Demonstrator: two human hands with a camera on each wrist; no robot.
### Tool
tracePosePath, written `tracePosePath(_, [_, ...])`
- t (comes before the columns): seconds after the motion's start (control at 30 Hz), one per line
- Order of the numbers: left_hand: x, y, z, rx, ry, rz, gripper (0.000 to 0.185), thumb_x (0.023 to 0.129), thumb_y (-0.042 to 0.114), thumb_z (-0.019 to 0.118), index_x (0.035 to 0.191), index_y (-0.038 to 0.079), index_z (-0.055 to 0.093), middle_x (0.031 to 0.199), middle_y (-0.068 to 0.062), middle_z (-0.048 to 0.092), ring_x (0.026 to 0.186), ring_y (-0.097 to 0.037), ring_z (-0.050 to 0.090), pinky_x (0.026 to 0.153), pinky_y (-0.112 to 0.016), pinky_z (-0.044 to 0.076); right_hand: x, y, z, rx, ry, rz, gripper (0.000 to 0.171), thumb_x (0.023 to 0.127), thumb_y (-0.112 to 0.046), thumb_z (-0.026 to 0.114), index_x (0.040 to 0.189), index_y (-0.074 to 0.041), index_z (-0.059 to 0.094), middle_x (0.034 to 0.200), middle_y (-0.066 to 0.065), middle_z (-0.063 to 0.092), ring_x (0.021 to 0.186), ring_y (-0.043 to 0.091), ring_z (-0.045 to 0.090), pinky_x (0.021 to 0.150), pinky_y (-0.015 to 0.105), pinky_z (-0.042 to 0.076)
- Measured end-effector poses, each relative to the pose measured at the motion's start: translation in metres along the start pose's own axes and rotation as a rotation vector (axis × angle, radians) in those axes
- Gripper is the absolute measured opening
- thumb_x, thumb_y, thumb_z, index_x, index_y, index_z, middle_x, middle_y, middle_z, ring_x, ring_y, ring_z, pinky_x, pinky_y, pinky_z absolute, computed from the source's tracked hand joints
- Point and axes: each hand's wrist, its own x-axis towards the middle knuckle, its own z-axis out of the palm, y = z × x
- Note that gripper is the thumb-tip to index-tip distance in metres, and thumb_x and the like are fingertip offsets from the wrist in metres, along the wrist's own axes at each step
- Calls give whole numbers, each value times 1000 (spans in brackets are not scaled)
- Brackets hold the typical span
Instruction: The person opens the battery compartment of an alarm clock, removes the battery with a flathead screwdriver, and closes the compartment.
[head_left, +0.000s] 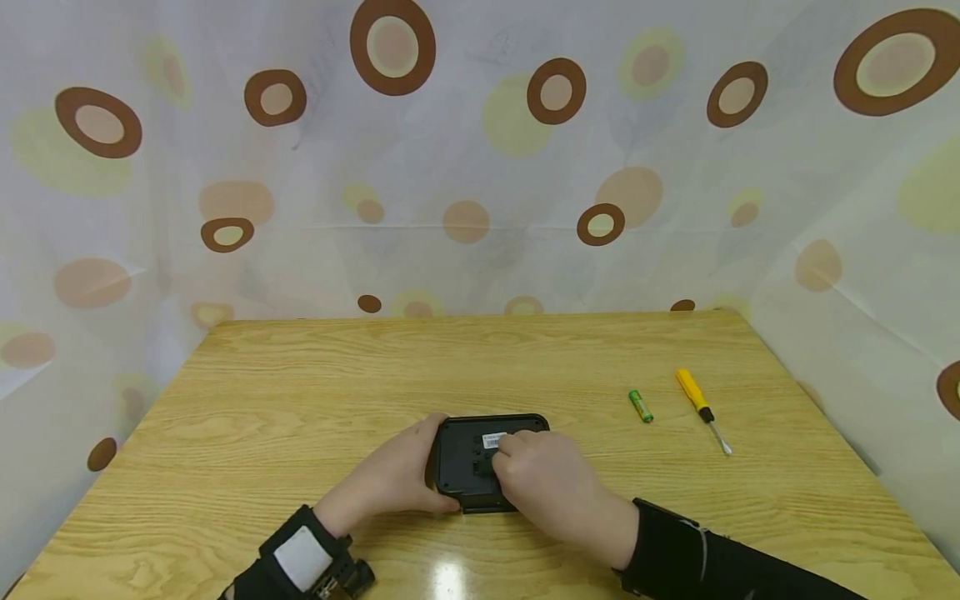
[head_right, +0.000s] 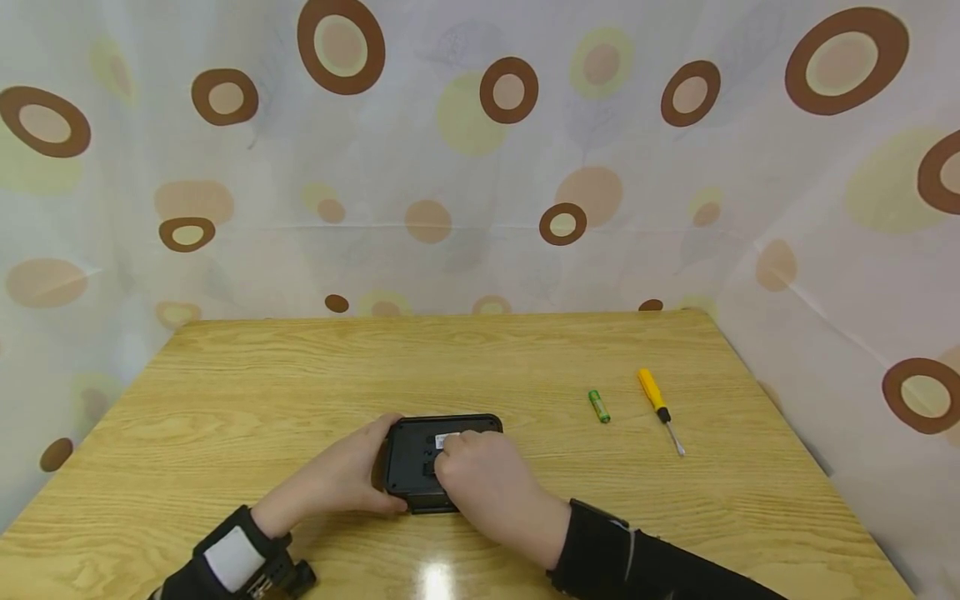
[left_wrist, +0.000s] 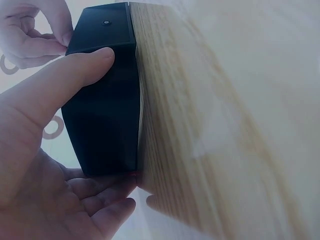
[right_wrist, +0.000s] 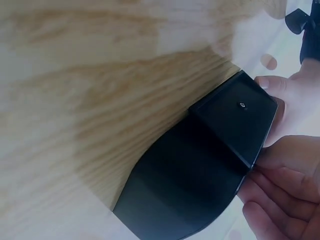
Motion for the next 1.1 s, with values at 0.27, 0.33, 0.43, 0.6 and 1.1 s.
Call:
tracePosePath(0.27, [0,0,1,-3,4,-2,113,70,28,100,156,-6,37,141,-21,62,117,-27,63,100,-49,52,1,-3,0,0,1,2,20,77,-10,88,65,-14,72,70,-4,67,63,9,66,56,25,55])
tracePosePath(0.33, [0,0,1,-6,6,-3,113,69,28,101,156,-6,37,141,-21,62,116,-27,63,100,-49,53,1,-4,-1,-7,9,-3,20,76,-9,88,65,-14,71,69,-4,67,62,9,66,55,24,54])
tracePosePath(0.43, [0,-1,1,-8,7,-5,114,69,28,101,157,-6,37,142,-21,62,116,-26,63,100,-49,53,1,-5,-1,-29,16,-18,20,73,-10,89,65,-15,71,68,-4,66,62,8,64,57,22,54])
tracePosePath(0.6, [1,-2,2,-2,7,-8,114,69,28,101,157,-6,36,143,-21,61,117,-27,63,100,-50,52,1,-7,1,-65,-1,-36,21,73,-14,91,66,-15,71,69,-5,66,61,8,62,60,21,54])
tracePosePath(1.1, [0,-1,2,1,13,-4,114,69,28,101,156,-7,37,143,-22,61,119,-29,63,100,-50,53,3,-7,0,-57,-53,-25,19,81,-14,91,70,-15,76,71,-4,67,64,9,64,61,23,55])
